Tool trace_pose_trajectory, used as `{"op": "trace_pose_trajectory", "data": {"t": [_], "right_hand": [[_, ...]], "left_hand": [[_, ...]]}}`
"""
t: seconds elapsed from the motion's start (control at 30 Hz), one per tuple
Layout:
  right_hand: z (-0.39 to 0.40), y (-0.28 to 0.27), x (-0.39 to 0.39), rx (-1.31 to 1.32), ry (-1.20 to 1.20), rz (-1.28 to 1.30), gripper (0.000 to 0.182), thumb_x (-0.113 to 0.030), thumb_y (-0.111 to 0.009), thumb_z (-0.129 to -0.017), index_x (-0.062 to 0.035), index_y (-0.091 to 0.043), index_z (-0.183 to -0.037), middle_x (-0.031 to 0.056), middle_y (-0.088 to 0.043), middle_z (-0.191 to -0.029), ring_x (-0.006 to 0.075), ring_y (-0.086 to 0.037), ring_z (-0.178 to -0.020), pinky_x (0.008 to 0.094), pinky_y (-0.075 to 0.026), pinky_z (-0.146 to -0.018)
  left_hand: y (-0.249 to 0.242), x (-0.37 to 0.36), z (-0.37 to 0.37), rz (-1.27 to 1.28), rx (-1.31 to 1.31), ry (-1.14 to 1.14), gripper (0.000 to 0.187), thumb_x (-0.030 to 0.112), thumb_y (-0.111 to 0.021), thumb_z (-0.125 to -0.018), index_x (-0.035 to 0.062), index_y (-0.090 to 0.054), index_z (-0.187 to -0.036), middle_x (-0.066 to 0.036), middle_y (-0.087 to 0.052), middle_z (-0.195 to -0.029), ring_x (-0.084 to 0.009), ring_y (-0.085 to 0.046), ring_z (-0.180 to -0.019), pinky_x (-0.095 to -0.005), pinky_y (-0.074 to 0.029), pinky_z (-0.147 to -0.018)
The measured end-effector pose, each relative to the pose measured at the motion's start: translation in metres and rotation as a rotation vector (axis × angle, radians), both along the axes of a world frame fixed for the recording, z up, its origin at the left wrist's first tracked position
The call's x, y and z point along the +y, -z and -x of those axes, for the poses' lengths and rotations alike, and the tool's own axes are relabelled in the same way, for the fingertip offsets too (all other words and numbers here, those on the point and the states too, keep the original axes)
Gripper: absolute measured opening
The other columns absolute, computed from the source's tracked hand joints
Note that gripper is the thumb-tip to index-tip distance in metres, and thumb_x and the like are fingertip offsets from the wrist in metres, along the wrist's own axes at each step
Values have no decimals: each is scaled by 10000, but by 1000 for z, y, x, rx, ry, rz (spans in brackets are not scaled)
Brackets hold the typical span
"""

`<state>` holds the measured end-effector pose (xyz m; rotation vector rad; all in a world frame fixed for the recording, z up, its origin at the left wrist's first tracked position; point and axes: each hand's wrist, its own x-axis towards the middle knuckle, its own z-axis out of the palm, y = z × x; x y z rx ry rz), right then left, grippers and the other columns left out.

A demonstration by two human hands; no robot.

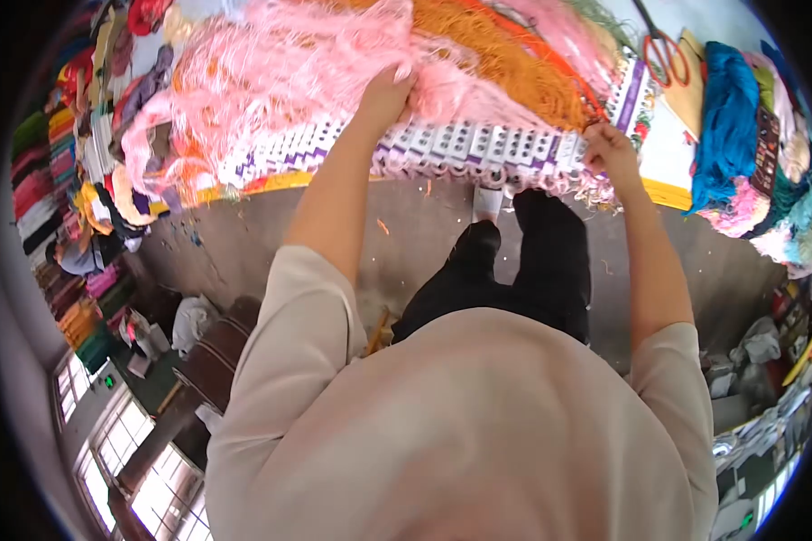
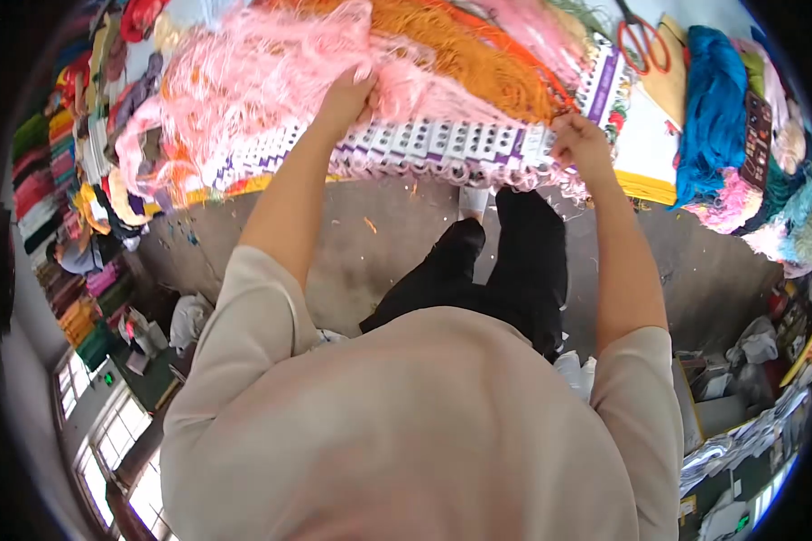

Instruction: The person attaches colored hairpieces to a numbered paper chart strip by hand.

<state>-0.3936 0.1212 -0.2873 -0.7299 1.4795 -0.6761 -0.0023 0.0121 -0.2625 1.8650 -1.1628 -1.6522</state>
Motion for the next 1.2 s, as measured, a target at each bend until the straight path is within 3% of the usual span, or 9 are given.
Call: {"op": "trace_pose_trajectory", "data": {"t": [0.03,0.1,0.27,0.33,0.63,0.9,1.0,1.2], "right_hand": [[0,1,1,12,4,8,189,-236,-586,-956,-51,-625,-959,43,-599,-601,97,-525,-452,218,-419,-440],[0,4,0,-12,27,-24,208,-259,-602,-951,-54,-634,-941,35,-605,-610,88,-522,-477,214,-408,-462],[-1,11,3,92,11,38,213,-263,-579,-971,-61,-644,-967,31,-613,-619,66,-478,-467,201,-334,-433],[-1,12,4,74,8,62,214,-266,-566,-980,-65,-638,-970,28,-614,-617,60,-470,-468,194,-331,-440],[-4,15,3,78,44,78,205,-267,-566,-986,-82,-608,-910,18,-584,-581,46,-393,-418,194,-264,-402],[-2,15,4,53,44,62,204,-281,-569,-985,-94,-609,-912,8,-581,-585,37,-379,-410,185,-246,-391],[-1,17,3,59,55,47,206,-282,-564,-988,-96,-605,-910,10,-578,-579,38,-372,-406,192,-244,-387],[-5,14,2,95,58,43,220,-294,-555,-991,-96,-605,-910,6,-564,-563,35,-338,-400,201,-210,-388]], "left_hand": [[-3,-2,-3,-60,143,-19,507,224,-593,-950,0,-433,-1377,-40,-577,-616,-104,-450,-406,-267,-321,-368],[-5,-1,-4,-21,171,0,211,224,-541,-978,38,-531,-1076,-36,-537,-590,-99,-372,-367,-261,-240,-344],[17,-6,-21,44,259,115,238,244,-528,-981,33,-588,-889,-57,-604,-607,-91,-389,-374,-252,-243,-354],[30,-14,-23,-53,303,84,168,234,-536,-974,77,-597,-966,-92,-645,-678,-129,-460,-381,-278,-324,-350],[2,-11,-20,6,172,153,222,255,-502,-982,71,-599,-903,-76,-653,-669,-121,-464,-392,-271,-345,-374],[18,-15,-25,-28,324,133,245,242,-465,-987,60,-603,-897,-97,-662,-668,-128,-483,-389,-278,-350,-363],[28,-12,-25,62,288,136,284,254,-526,-971,6,-650,-913,-92,-700,-693,-116,-518,-416,-260,-379,-396],[29,-12,-23,53,244,155,295,238,-523,-972,-15,-653,-895,-108,-719,-733,-111,-551,-424,-253,-413,-416]]}}
